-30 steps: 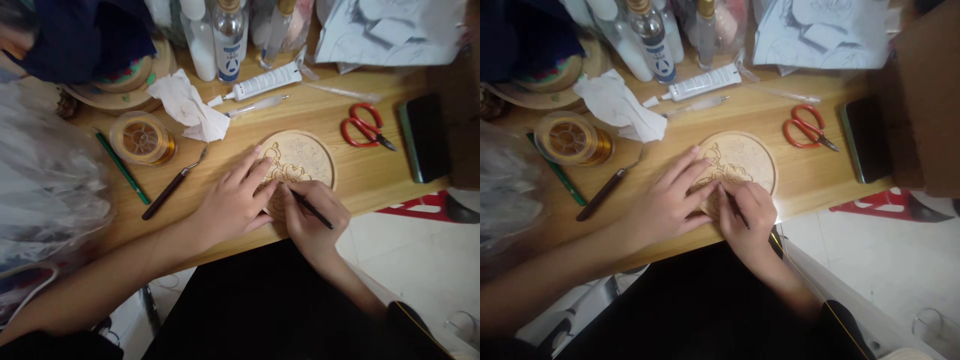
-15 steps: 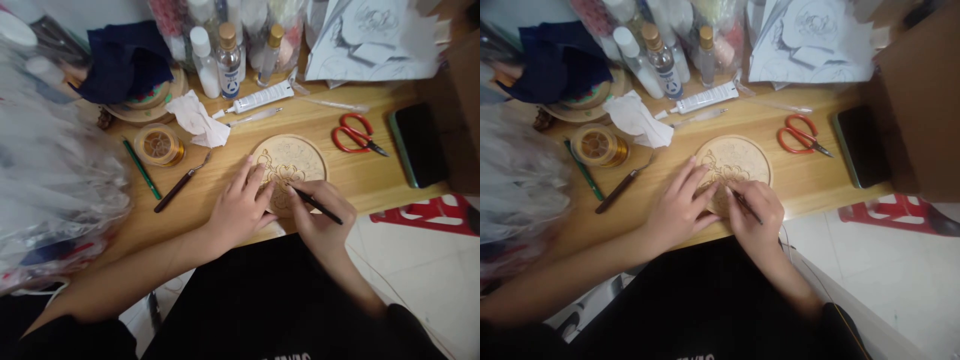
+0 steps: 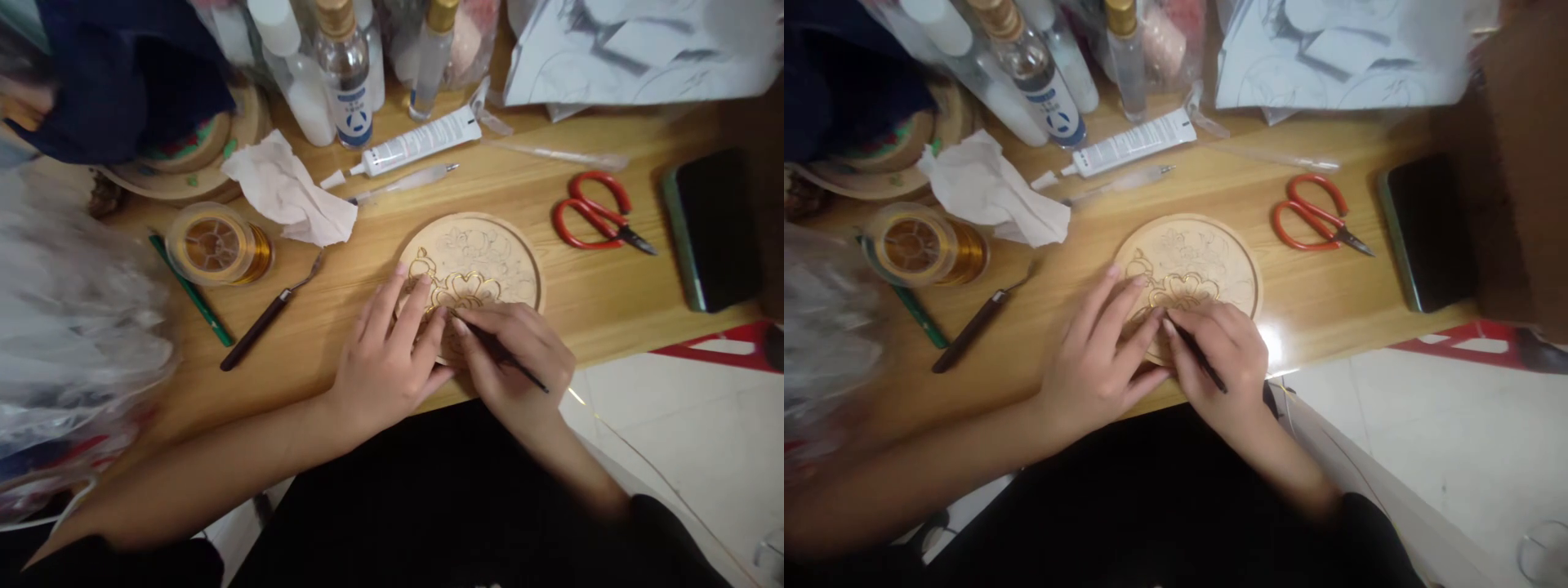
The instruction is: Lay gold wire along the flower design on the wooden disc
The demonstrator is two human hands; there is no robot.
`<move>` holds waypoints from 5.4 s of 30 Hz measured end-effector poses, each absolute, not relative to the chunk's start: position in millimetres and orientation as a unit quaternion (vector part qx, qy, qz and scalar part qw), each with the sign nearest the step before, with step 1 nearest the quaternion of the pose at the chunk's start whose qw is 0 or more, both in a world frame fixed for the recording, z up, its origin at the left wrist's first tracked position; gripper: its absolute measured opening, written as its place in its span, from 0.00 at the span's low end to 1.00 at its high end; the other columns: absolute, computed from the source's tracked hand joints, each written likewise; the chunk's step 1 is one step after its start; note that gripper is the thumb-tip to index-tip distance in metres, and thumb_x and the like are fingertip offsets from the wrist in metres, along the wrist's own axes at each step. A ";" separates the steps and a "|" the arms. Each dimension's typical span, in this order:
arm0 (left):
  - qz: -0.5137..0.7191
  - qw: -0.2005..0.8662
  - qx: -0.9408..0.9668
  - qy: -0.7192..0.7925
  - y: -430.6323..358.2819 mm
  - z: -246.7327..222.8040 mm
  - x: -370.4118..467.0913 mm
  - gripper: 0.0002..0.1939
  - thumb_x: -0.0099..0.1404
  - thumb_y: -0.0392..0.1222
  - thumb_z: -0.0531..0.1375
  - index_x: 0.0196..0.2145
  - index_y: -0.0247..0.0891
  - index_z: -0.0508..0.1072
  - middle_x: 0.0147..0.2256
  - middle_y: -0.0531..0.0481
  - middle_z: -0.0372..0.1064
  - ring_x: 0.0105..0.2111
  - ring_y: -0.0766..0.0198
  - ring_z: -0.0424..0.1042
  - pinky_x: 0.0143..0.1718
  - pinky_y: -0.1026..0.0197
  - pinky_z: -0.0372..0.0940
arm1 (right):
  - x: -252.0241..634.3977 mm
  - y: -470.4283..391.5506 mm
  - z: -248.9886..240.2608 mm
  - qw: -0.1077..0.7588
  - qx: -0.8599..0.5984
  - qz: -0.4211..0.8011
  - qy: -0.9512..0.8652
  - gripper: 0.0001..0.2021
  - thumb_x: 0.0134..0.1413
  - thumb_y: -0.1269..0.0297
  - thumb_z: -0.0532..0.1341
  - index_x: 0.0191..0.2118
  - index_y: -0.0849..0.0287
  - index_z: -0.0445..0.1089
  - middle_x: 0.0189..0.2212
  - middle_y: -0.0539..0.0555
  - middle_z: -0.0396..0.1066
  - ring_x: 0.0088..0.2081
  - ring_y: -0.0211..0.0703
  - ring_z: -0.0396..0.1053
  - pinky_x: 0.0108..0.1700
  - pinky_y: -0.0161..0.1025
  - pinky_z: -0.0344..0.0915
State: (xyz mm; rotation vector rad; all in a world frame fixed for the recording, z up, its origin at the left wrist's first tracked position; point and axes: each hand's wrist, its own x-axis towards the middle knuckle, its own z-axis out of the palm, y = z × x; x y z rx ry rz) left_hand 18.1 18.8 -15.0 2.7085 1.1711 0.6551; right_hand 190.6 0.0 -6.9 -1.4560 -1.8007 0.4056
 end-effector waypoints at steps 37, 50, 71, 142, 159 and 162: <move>0.224 0.048 0.896 0.381 20.4 -16.4 20.1 0.28 0.68 0.55 0.60 0.49 0.22 0.73 0.53 0.26 0.70 0.57 0.29 0.66 0.51 0.38 0.71 | 198.5 4.3 -1.7 0.357 -0.566 0.155 -0.727 0.11 0.51 0.76 0.67 0.41 0.59 0.74 0.34 0.52 0.77 0.35 0.41 0.75 0.38 0.40 0.72; 0.218 0.059 0.898 0.378 20.5 -15.7 19.1 0.28 0.66 0.55 0.61 0.49 0.22 0.73 0.54 0.26 0.69 0.57 0.28 0.65 0.50 0.38 0.71 | 191.1 3.6 0.0 0.352 -0.616 0.138 -0.691 0.08 0.52 0.74 0.67 0.37 0.58 0.73 0.30 0.49 0.76 0.31 0.37 0.74 0.35 0.36 0.72; 0.223 0.053 0.890 0.395 18.4 -17.6 21.3 0.26 0.70 0.54 0.57 0.49 0.25 0.72 0.55 0.29 0.69 0.60 0.33 0.64 0.54 0.43 0.69 | 192.9 4.8 3.5 0.322 -0.585 0.133 -0.732 0.11 0.51 0.76 0.68 0.40 0.58 0.73 0.32 0.51 0.77 0.32 0.39 0.75 0.36 0.37 0.72; 0.218 0.055 0.900 0.374 20.8 -14.7 20.6 0.22 0.69 0.47 0.58 0.49 0.21 0.72 0.53 0.28 0.71 0.57 0.34 0.68 0.51 0.44 0.72 | 190.8 0.9 6.9 0.311 -0.611 0.165 -0.710 0.11 0.52 0.75 0.67 0.41 0.57 0.73 0.32 0.52 0.76 0.32 0.39 0.74 0.36 0.38 0.73; 0.206 0.044 0.901 0.379 20.9 -13.9 20.9 0.23 0.69 0.50 0.58 0.49 0.24 0.72 0.54 0.31 0.71 0.57 0.36 0.68 0.54 0.46 0.70 | 191.2 0.0 5.3 0.316 -0.613 0.169 -0.704 0.10 0.53 0.75 0.67 0.41 0.58 0.74 0.33 0.53 0.77 0.33 0.40 0.74 0.37 0.39 0.73; 0.202 0.047 0.904 0.373 21.3 -13.1 20.4 0.24 0.69 0.49 0.59 0.49 0.22 0.72 0.53 0.29 0.71 0.57 0.34 0.68 0.53 0.45 0.71 | 190.8 -0.9 5.4 0.314 -0.617 0.167 -0.702 0.10 0.53 0.75 0.67 0.41 0.57 0.74 0.33 0.53 0.77 0.33 0.40 0.75 0.37 0.40 0.74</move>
